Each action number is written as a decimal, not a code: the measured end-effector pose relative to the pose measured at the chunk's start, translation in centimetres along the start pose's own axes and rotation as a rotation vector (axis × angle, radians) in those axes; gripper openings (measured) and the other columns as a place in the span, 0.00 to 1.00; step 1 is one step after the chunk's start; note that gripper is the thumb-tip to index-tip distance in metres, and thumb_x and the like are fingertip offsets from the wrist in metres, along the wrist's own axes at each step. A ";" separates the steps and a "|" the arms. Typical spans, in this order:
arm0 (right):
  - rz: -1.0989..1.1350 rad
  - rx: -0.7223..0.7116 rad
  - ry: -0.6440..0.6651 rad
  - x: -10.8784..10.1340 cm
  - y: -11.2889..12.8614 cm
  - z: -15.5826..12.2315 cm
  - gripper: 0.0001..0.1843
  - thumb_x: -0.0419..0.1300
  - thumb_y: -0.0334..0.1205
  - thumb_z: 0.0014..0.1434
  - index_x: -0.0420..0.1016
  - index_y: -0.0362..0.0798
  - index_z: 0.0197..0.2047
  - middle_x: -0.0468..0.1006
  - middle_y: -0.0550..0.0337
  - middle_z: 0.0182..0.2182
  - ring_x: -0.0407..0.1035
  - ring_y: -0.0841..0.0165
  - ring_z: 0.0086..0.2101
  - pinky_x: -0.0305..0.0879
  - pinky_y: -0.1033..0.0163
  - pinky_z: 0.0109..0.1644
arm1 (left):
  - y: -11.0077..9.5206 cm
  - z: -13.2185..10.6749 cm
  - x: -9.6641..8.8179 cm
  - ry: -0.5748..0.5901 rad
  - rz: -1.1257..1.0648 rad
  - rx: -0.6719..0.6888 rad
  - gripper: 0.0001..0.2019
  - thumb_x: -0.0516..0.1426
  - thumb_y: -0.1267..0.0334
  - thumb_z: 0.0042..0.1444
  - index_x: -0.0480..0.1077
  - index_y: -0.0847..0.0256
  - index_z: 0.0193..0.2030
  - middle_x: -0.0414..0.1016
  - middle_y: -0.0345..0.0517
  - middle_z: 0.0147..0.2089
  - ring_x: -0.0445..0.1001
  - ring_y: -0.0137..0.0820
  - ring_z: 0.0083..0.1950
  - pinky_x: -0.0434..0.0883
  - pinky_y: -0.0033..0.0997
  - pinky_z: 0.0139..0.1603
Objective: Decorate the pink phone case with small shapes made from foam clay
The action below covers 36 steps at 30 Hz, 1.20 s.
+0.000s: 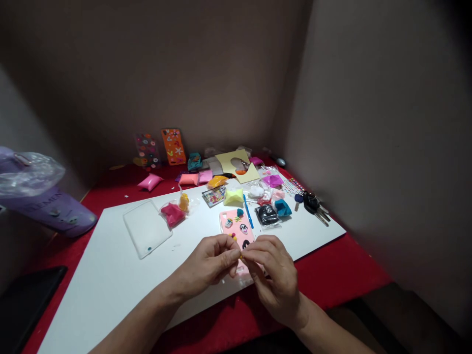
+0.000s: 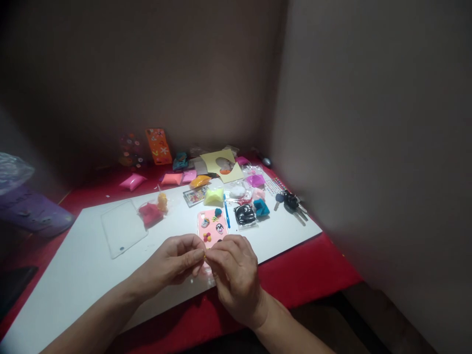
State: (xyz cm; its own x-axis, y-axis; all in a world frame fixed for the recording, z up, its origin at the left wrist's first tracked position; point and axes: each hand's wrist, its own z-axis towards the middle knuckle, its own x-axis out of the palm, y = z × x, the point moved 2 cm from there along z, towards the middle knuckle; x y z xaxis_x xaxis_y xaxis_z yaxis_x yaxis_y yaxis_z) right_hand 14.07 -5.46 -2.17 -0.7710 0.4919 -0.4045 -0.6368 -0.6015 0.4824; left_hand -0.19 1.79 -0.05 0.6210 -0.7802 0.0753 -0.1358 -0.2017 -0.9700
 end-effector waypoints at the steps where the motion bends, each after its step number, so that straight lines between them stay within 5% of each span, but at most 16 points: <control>1: 0.003 -0.004 0.005 0.0 0.0 0.0 0.17 0.56 0.21 0.54 0.71 0.48 0.44 0.75 0.56 0.34 0.67 0.63 0.38 0.67 0.54 0.42 | 0.0 0.0 0.0 0.002 -0.001 -0.002 0.15 0.56 0.52 0.57 0.63 0.64 0.32 0.65 0.36 0.23 0.52 0.17 0.17 0.48 0.19 0.17; 27: -0.088 0.023 0.007 0.2 0.2 -0.1 0.09 0.54 0.25 0.56 0.69 0.46 0.39 0.74 0.55 0.31 0.66 0.63 0.36 0.65 0.54 0.40 | 0.1 0.2 0.0 -0.043 0.049 0.005 0.13 0.57 0.55 0.55 0.66 0.65 0.32 0.70 0.41 0.25 0.57 0.19 0.20 0.51 0.18 0.18; 36: -0.017 0.102 -0.089 0.1 0.1 -0.2 0.09 0.53 0.25 0.57 0.67 0.46 0.39 0.70 0.56 0.32 0.65 0.65 0.36 0.65 0.56 0.39 | -0.7 0.0 0.2 -0.139 0.028 -0.056 0.14 0.60 0.54 0.51 0.65 0.63 0.29 0.64 0.34 0.19 0.53 0.17 0.15 0.49 0.18 0.15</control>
State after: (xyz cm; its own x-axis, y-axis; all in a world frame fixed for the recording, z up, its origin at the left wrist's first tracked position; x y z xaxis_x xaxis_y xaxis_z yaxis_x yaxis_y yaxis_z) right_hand 13.95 -5.59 -2.29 -0.7548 0.5578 -0.3452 -0.6435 -0.5277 0.5545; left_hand 0.02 1.78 0.68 0.7170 -0.6969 0.0116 -0.1948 -0.2164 -0.9567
